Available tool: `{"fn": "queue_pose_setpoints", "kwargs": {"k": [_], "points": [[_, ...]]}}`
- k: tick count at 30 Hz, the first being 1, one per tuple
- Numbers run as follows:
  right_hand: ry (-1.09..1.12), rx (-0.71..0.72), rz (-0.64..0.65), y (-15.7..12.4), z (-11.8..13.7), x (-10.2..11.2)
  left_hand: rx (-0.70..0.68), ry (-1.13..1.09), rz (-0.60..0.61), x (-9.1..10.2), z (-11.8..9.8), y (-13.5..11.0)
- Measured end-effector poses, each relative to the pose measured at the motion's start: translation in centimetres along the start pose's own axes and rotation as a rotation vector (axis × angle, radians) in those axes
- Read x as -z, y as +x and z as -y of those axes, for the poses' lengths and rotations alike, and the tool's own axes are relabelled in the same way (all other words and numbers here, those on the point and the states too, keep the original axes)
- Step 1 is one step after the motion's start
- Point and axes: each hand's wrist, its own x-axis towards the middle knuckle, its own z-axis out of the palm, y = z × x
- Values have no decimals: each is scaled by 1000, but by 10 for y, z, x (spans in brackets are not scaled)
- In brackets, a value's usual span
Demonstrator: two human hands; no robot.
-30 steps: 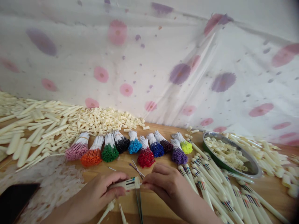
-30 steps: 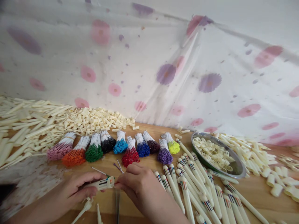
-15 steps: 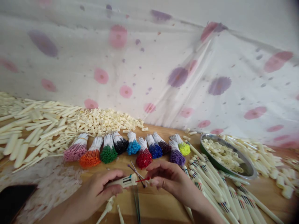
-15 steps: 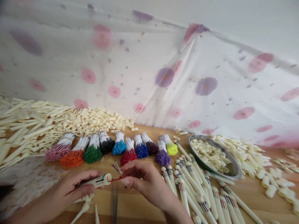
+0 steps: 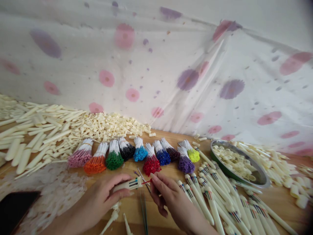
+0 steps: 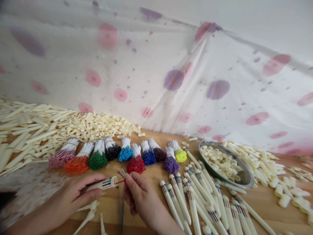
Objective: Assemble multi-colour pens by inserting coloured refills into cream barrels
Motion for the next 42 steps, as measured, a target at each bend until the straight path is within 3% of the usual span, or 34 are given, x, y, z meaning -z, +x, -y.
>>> {"fn": "queue_pose_setpoints", "kwargs": {"k": [5,10,15,20,22,25,27,29,32,37,39,42], "points": [[-13,33,133,-1,2,3,21,-43,84,2,0,-1],[-119,67,240,-2,5,6,39,-13,247,4,0,0],[-207,147,184,-1,7,2,-26,-43,344,5,-4,3],[-218,142,146,-3,12,9,-16,-67,318,7,-4,3],[-476,173,37,-3,12,11,-13,-83,275,8,-1,3],[-1104,89,-110,-2,2,5,-21,-127,178,10,3,4],[-1414,-10,-105,2,-7,-2,-60,-148,146,12,5,5],[-1539,-37,-80,5,-14,-7,-96,-165,164,14,8,6],[-1454,132,-147,4,-10,-5,-94,-229,244,16,14,6],[-820,674,-294,-13,13,1,-80,-348,310,16,18,5],[-662,755,-264,-18,16,-4,-126,-357,289,16,15,5],[-609,841,-205,-21,14,-15,-182,-389,281,17,10,7]]}}
